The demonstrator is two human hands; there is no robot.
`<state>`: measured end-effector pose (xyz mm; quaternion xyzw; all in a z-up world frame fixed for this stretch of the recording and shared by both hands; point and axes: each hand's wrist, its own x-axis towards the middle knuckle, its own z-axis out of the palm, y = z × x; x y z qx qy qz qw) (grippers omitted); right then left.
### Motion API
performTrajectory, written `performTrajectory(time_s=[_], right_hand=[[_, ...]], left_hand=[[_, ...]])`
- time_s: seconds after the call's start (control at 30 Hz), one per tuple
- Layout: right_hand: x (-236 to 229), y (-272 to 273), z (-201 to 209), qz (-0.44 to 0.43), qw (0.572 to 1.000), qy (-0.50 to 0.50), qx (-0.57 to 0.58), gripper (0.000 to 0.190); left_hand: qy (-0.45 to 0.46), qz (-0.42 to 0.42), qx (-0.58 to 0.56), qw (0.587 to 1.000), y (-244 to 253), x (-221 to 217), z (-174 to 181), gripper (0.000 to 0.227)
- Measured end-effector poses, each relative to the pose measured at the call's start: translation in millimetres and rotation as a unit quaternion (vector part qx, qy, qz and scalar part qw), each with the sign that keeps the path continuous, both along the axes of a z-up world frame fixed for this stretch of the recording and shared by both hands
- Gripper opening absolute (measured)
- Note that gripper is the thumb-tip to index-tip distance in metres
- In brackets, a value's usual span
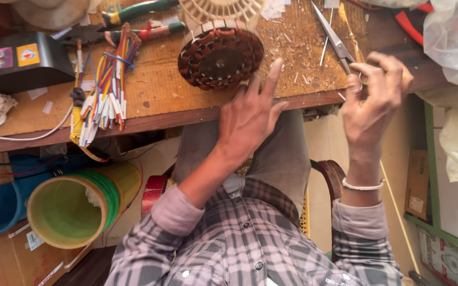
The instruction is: The person cuts small white insulating strips with scissors and inserts them between copper windings on a motor stator. The person repeats this process multiple times, handling the stator and strips by hand.
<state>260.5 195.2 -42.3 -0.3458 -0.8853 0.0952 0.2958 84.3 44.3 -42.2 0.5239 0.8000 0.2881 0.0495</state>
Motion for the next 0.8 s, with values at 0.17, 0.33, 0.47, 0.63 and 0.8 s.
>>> performTrajectory(time_s=[0.17, 0.33, 0.47, 0.63, 0.8], right_hand=[[16, 1, -5, -0.048, 0.998, -0.036, -0.006, 0.022], [20, -4, 6, -0.018, 0.997, -0.071, 0.008, 0.039], [31, -21, 24, -0.059, 0.988, -0.108, -0.098, 0.042], [31, -24, 27, -0.108, 0.965, -0.166, -0.170, 0.057], [43, -11, 11, -0.034, 0.916, 0.078, -0.393, 0.064]], left_hand=[[0.016, 0.032, -0.042, 0.998, 14, 9, -6, 0.079], [0.028, 0.011, 0.012, 0.999, -12, 16, -10, 0.068], [0.064, -0.026, 0.028, 0.997, -25, 17, -18, 0.028], [0.066, -0.025, 0.138, 0.988, -30, 16, -20, 0.022], [-0.209, 0.014, 0.205, 0.956, -24, 6, -7, 0.021]])
